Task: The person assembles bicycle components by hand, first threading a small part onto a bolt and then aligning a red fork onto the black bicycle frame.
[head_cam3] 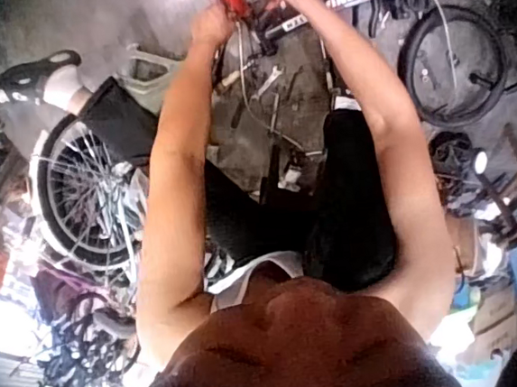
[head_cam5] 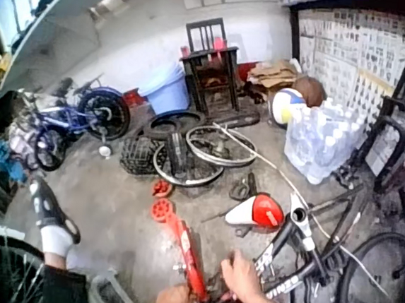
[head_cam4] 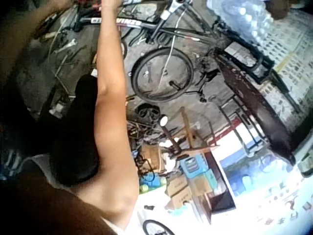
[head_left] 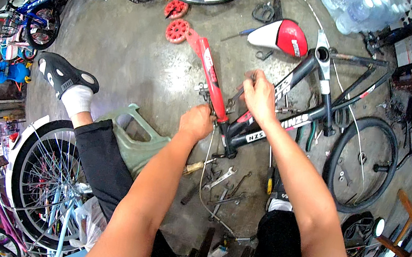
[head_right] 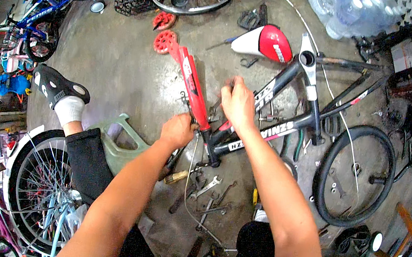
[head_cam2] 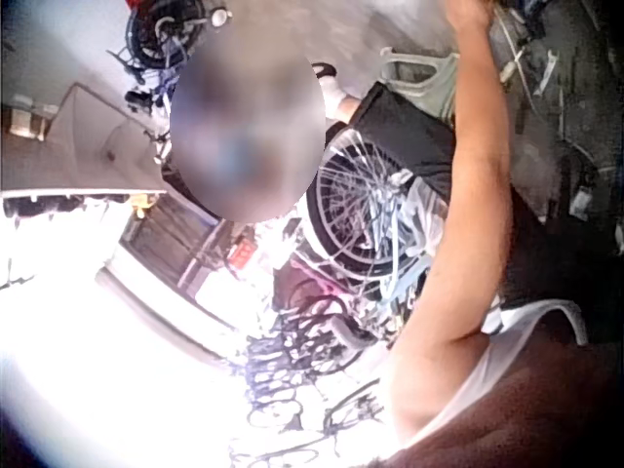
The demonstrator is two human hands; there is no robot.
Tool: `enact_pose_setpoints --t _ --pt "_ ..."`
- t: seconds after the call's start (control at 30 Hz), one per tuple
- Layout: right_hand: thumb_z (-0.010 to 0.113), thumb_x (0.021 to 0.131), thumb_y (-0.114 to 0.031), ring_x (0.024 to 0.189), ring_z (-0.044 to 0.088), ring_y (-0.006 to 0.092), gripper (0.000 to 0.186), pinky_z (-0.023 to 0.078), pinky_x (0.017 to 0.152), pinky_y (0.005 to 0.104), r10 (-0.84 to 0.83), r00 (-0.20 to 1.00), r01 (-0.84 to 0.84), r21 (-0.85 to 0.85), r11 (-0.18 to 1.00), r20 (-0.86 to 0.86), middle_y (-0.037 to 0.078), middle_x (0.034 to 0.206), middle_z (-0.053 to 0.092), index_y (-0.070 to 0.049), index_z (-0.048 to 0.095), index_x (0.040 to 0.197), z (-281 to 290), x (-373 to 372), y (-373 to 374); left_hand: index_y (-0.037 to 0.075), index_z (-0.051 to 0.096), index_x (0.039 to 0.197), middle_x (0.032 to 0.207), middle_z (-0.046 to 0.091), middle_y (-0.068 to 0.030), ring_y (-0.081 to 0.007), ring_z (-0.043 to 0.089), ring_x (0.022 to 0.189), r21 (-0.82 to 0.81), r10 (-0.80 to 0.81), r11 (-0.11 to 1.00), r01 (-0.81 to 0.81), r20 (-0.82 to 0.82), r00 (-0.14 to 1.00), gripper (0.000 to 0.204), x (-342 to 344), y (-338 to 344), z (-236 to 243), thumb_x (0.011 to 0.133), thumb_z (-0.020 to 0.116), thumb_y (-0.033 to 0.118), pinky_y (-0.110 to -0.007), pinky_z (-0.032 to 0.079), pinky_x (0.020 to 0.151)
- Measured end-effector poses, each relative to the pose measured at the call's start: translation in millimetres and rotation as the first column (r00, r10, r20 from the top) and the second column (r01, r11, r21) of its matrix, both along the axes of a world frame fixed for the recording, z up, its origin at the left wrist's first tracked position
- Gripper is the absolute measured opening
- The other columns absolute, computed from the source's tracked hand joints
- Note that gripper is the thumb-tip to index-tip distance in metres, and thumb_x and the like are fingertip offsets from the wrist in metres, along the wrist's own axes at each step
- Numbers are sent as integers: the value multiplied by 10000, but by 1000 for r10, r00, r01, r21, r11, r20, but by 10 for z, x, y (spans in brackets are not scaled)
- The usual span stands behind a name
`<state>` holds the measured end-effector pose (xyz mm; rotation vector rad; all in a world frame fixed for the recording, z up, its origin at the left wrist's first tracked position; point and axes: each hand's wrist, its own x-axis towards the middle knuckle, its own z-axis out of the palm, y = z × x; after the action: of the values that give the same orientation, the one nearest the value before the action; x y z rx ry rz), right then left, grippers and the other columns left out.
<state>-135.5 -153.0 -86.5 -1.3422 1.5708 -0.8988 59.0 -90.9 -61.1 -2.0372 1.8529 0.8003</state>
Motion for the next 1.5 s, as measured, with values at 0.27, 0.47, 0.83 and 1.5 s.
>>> enact_pose_setpoints --t 0.27,0.47,0.83,1.5 --pt "601 901 -177 928 697 450 290 537 867 513 37 996 -31 63 998 -84 275 947 714 12 628 1120 -80 176 -10 4 668 1081 1109 712 -257 -440 695 1033 5 -7 1000 7 -6 1000 364 15 -2 -24 922 693 330 -536 558 892" --pt "577 906 -166 1007 678 464 325 523 919 519 94 986 -80 104 991 -137 303 1034 700 33 612 1160 -72 263 -29 6 666 1096 1127 708 -255 -435 688 1055 10 10 1000 -10 -16 1000 349 15 2 -31 925 679 310 -524 553 910" --pt "464 995 -246 993 657 500 311 514 895 561 239 960 -234 52 971 -143 326 1012 685 16 557 1133 -79 406 -98 -5 653 1116 1152 698 -261 -430 681 1080 36 27 999 -26 -25 999 349 -8 -7 6 929 672 289 -522 550 915" --pt "515 1018 -142 873 646 312 274 517 807 420 239 971 -241 -164 957 -34 148 960 662 -23 534 1264 180 -131 691 4 645 1132 1157 698 -257 -434 673 1084 22 41 999 -39 -54 998 330 3 26 20 931 654 265 -522 545 913"
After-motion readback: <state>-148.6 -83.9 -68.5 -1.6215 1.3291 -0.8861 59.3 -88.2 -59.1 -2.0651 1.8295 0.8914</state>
